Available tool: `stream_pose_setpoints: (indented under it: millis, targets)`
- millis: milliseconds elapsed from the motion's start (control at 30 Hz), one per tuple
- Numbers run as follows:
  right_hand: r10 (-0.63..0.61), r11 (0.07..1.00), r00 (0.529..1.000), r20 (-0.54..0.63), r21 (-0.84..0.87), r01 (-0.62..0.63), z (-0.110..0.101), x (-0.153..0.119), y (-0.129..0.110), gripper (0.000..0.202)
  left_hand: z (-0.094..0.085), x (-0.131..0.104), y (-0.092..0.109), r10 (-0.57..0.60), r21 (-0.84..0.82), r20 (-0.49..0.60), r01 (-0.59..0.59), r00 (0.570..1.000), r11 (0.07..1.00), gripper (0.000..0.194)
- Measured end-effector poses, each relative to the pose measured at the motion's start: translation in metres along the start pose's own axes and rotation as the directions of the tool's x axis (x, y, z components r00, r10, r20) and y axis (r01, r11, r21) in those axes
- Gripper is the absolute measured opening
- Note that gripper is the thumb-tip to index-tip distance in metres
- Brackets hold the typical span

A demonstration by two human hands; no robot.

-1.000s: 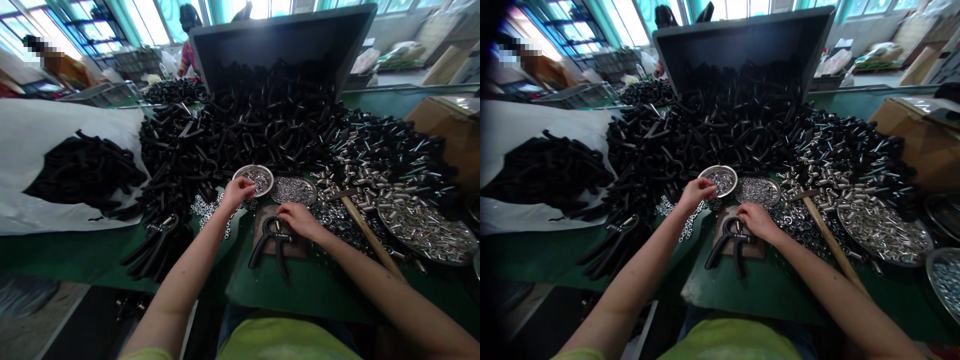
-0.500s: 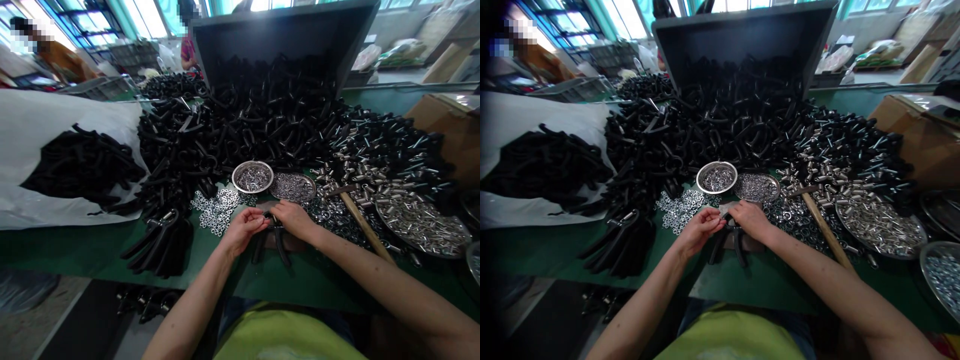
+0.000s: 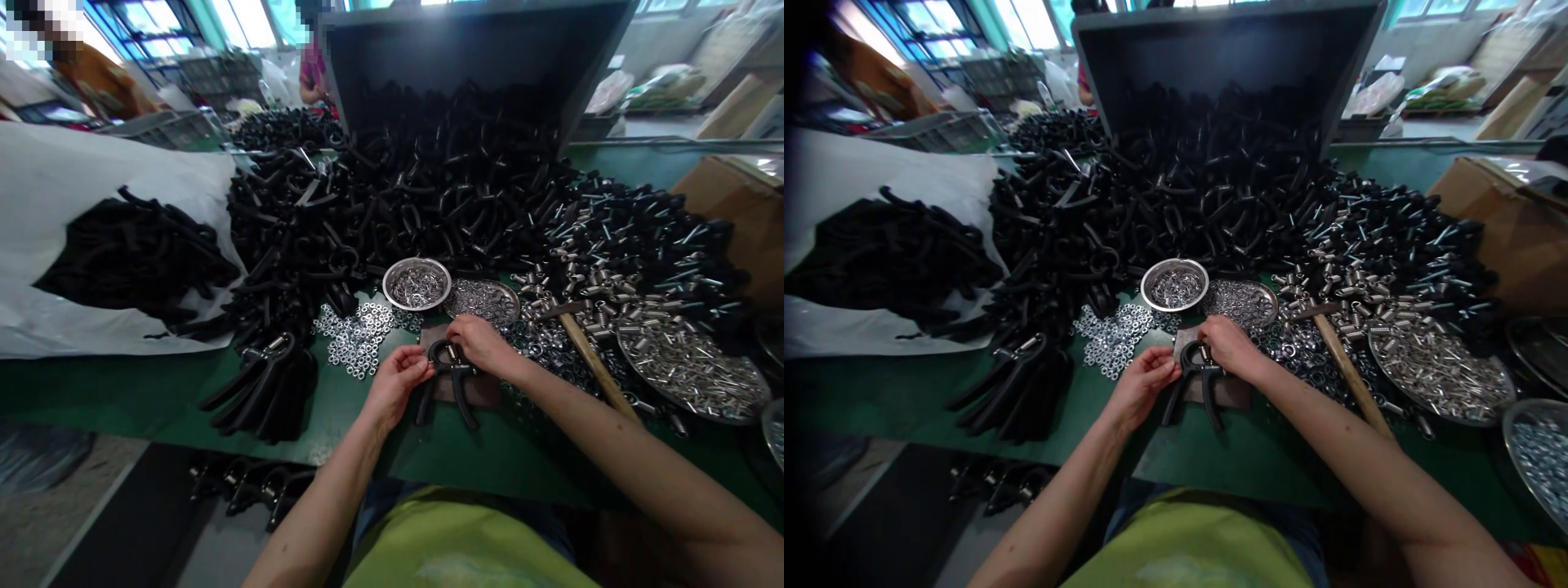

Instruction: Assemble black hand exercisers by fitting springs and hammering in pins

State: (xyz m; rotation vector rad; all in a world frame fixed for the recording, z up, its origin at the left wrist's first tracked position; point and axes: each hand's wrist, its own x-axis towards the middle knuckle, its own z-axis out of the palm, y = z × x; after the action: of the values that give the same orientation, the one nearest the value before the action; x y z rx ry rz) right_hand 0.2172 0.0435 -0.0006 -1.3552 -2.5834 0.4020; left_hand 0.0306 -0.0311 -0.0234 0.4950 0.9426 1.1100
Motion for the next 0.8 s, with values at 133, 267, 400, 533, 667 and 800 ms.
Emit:
stream_pose_setpoints:
  millis: [133, 267, 400, 533, 667, 800]
  targets:
    - [0.0, 1.0, 1.0, -0.004, -0.015, 0.0, 0.0, 0.001, -0.009, 0.017, -0.001, 0.0, -0.002, 0.004, -0.012, 0.034, -0.004, 0.999, 1.0, 0.035]
    - [-0.079, 0.992, 0.997, 0.015, -0.095, 0.08, 0.001, -0.004, -0.019, 0.015, -0.002, 0.002, -0.002, -0.012, -0.029, 0.033, 0.013, 0.999, 1.0, 0.036]
    - [-0.104, 0.992, 0.994, -0.024, -0.068, 0.102, 0.003, -0.015, -0.019, 0.022, 0.001, 0.003, 0.0, -0.015, -0.053, 0.003, 0.015, 1.0, 0.998, 0.036]
    - [-0.024, 0.932, 0.98, -0.196, 0.352, 0.093, -0.003, -0.03, -0.028, 0.025, 0.008, 0.002, 0.001, -0.017, -0.079, 0.003, 0.017, 1.0, 0.997, 0.036]
    - [0.071, 0.84, 0.977, -0.202, 0.54, 0.05, -0.009, -0.039, -0.044, 0.008, 0.018, -0.002, 0.0, -0.029, -0.087, 0.054, 0.034, 0.998, 0.996, 0.036]
    - [0.103, 0.901, 0.964, -0.243, 0.434, 0.014, -0.001, -0.038, -0.04, 0.011, 0.021, -0.006, 0.0, -0.003, 0.051, 0.089, -0.001, 0.996, 0.999, 0.039]
